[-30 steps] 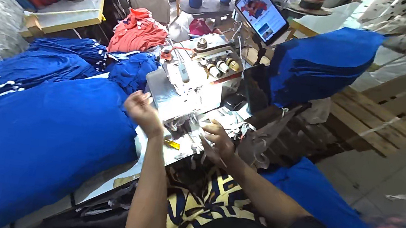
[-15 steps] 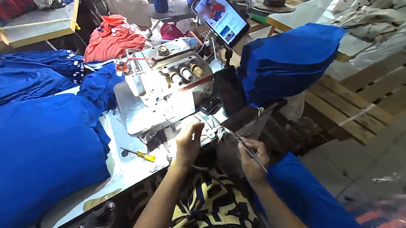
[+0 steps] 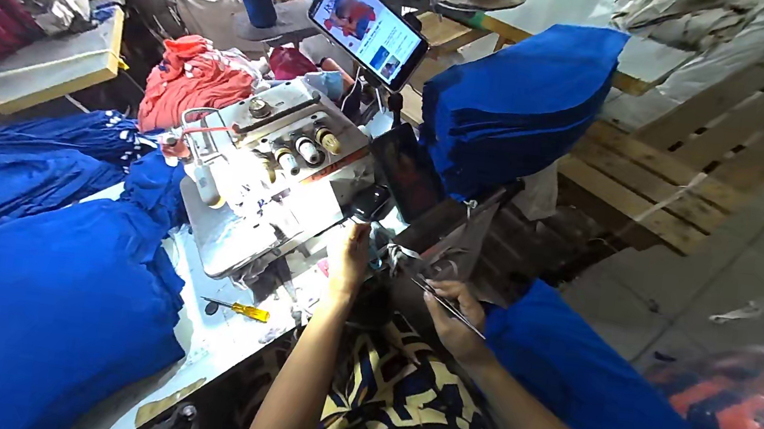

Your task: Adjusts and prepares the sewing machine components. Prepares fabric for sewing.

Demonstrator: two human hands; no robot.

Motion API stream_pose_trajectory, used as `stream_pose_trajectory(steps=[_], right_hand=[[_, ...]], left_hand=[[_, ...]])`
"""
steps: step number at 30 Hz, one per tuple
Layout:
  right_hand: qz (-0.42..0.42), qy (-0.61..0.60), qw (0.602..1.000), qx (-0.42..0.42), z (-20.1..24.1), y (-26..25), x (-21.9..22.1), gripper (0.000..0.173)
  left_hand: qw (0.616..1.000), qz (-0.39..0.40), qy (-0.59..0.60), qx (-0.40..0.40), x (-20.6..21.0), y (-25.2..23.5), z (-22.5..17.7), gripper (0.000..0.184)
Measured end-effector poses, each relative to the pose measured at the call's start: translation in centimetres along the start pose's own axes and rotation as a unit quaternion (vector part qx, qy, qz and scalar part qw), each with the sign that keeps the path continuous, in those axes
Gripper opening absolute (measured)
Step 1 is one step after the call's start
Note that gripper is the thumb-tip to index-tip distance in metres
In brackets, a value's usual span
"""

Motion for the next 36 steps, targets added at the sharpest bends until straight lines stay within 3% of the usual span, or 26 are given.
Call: stream_pose_trajectory(steps=[3, 6, 8, 11, 14, 16, 17, 19, 20, 24, 29, 31, 32, 36], right_hand=[[0.029, -0.017, 0.999, 0.004, -0.1, 0.3, -0.3, 0.008], [0.074, -0.047, 0.995, 0.044, -0.7, 0.7, -0.3, 0.013], [0.144, -0.006, 0.989, 0.02, -0.4, 0.8, 0.6, 0.018], [0.305, 0.098, 0.946, -0.038, 0.6, 1.8, 3.6, 0.019], [0.347, 0.163, 0.922, 0.04, -0.3, 3.2, 5.5, 0.023], [0.305, 0.127, 0.933, 0.14, -0.4, 3.2, 5.6, 0.022], [0.291, 0.07, 0.925, 0.234, -0.1, 3.0, 5.5, 0.029], [0.271, -0.077, 0.868, 0.408, 1.5, 2.7, 5.3, 0.036], [0.257, -0.127, 0.844, 0.453, 2.4, 2.5, 5.2, 0.034], [0.168, -0.216, 0.813, 0.514, 4.0, 1.7, 4.8, 0.023], [0.141, -0.319, 0.718, 0.602, 4.2, 1.5, 4.4, 0.022], [0.151, -0.309, 0.731, 0.589, 4.2, 1.0, 4.2, 0.02], [0.153, -0.282, 0.763, 0.562, 4.2, 0.2, 4.0, 0.019], [0.125, -0.049, 0.94, 0.313, 4.3, -5.9, 2.9, 0.013]], left_hand=[[0.999, -0.024, -0.01, 0.032, -2.2, 0.9, -2.9, 0.014], [0.999, 0.033, 0.019, 0.02, -4.4, 3.5, -5.1, 0.014], [0.998, 0.064, 0.025, 0.009, -5.0, 6.1, -5.1, 0.013], [0.999, 0.042, -0.008, 0.016, -5.7, 9.3, -4.1, 0.013], [0.999, -0.002, -0.031, 0.04, -6.2, 10.9, -4.0, 0.011], [0.998, -0.025, -0.031, 0.058, -6.4, 11.3, -4.4, 0.011], [0.996, -0.031, -0.028, 0.075, -6.4, 11.4, -4.9, 0.01], [0.992, -0.031, -0.034, 0.12, -6.0, 11.6, -6.1, 0.01], [0.988, -0.022, -0.039, 0.145, -5.5, 11.6, -6.6, 0.009], [0.977, 0.006, -0.038, 0.212, -3.3, 11.0, -7.7, 0.007], [0.966, 0.003, -0.02, 0.257, -2.6, 10.7, -8.2, 0.008], [0.965, 0.005, -0.019, 0.262, -2.6, 10.7, -8.3, 0.009], [0.966, 0.005, -0.023, 0.259, -2.7, 10.8, -8.3, 0.009], [0.973, -0.007, -0.037, 0.227, -4.8, 11.4, -7.8, 0.013]])
Point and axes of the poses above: each hand's wrist, its own y-axis away from the middle knuckle, its own x-axis out of the palm, z = x × y, the point moved 6 cm from there along -y, towards the middle knuckle, and after that the axes turned 5 degrees about y, right-handed, at the moved point
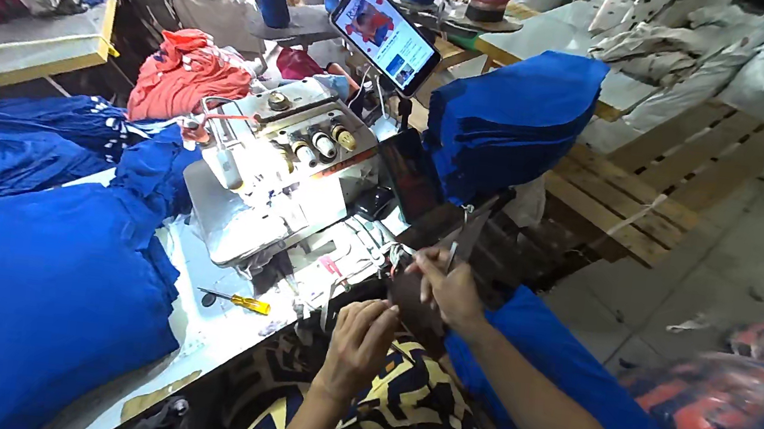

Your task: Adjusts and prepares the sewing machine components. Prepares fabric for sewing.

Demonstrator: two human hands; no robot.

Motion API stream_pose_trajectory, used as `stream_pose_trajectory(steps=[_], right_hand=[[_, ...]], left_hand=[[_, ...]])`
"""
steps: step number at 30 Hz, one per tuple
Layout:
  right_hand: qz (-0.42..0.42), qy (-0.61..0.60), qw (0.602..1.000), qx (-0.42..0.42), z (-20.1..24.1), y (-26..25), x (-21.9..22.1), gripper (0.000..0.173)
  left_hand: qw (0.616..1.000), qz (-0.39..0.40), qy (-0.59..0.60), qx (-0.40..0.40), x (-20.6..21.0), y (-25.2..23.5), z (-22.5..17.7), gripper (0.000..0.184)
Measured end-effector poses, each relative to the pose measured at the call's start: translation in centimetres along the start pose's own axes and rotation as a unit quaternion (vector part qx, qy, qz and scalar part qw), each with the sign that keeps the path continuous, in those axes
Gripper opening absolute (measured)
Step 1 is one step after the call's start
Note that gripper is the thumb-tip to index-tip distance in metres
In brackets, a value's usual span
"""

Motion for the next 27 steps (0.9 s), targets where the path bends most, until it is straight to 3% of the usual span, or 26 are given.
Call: stream_pose_trajectory(steps=[2, 4, 10, 13, 17, 22, 27], right_hand=[[-0.054, 0.16, 0.979, -0.109, 1.2, -2.4, -1.0, 0.017], [-0.052, 0.274, 0.947, -0.158, 2.0, -4.4, -1.0, 0.017], [0.068, 0.397, 0.913, -0.074, 2.1, -7.6, 2.7, 0.018], [0.097, 0.438, 0.893, -0.051, 1.5, -8.3, 4.4, 0.018], [0.07, 0.455, 0.887, -0.038, 1.4, -8.3, 5.7, 0.022], [0.023, 0.475, 0.88, -0.013, 1.2, -8.3, 6.8, 0.032], [-0.008, 0.509, 0.861, -0.014, 1.2, -8.2, 7.3, 0.03]], left_hand=[[0.999, -0.025, -0.011, -0.042, -2.4, 0.9, 0.7, 0.014], [0.993, -0.051, -0.05, -0.091, -5.5, 2.1, 1.8, 0.014], [0.945, -0.095, -0.237, -0.203, -16.0, 6.7, 5.4, 0.018], [0.913, -0.128, -0.292, -0.255, -19.3, 8.9, 6.6, 0.021], [0.882, -0.161, -0.313, -0.313, -20.3, 11.6, 8.6, 0.025], [0.872, -0.161, -0.347, -0.305, -19.2, 12.3, 9.8, 0.027], [0.874, -0.152, -0.356, -0.295, -19.4, 12.3, 9.8, 0.028]])
Point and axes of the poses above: each hand's wrist, its own y-axis away from the middle knuckle, its own x-axis out of the palm, z = x × y, the point moved 6 cm from there along -y, towards the middle knuckle, and after that the axes turned 5 degrees about y, right-handed, at the moved point
